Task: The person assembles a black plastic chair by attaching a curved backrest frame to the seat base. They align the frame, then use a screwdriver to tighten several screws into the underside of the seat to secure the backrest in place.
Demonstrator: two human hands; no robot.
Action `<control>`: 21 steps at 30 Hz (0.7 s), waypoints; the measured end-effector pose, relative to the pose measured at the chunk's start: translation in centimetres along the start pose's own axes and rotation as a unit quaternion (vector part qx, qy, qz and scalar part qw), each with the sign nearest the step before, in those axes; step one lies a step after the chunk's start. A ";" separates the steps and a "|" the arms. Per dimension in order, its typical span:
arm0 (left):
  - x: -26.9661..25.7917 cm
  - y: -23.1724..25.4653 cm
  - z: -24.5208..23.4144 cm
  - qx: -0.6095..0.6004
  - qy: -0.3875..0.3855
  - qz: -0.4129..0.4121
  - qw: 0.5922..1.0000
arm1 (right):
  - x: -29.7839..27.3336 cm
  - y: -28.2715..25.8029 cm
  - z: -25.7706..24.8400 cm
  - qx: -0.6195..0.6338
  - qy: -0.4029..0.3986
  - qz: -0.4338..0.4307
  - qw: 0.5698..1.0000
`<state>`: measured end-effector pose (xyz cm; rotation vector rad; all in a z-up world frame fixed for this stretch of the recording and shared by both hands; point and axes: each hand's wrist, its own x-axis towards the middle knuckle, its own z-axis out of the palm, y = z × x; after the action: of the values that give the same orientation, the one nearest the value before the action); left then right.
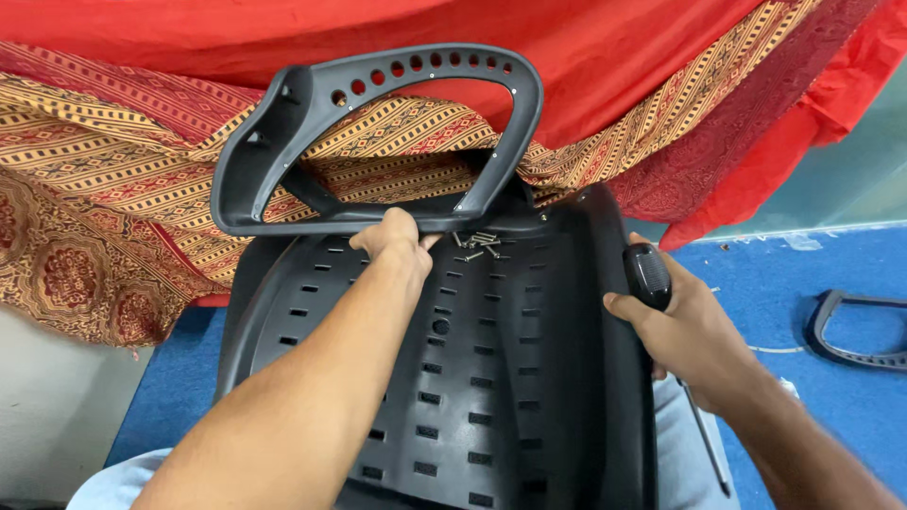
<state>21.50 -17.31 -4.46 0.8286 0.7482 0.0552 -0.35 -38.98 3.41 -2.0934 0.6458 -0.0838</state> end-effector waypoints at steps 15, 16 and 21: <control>0.2 -1.3 1.0 0.016 0.039 -0.003 0.999 | -3.2 5.2 -0.6 0.086 0.087 0.076 0.990; 0.3 -1.4 1.0 0.048 0.059 -0.002 0.997 | -3.3 4.8 -0.8 0.072 0.084 0.076 0.991; 0.6 -1.5 1.3 0.130 0.112 -0.006 0.985 | -3.7 3.6 -0.9 0.031 0.080 0.065 0.994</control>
<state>22.42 -19.02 -5.21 1.0787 0.9874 0.0397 -5.29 -39.45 1.76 -1.9938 0.8647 -0.1976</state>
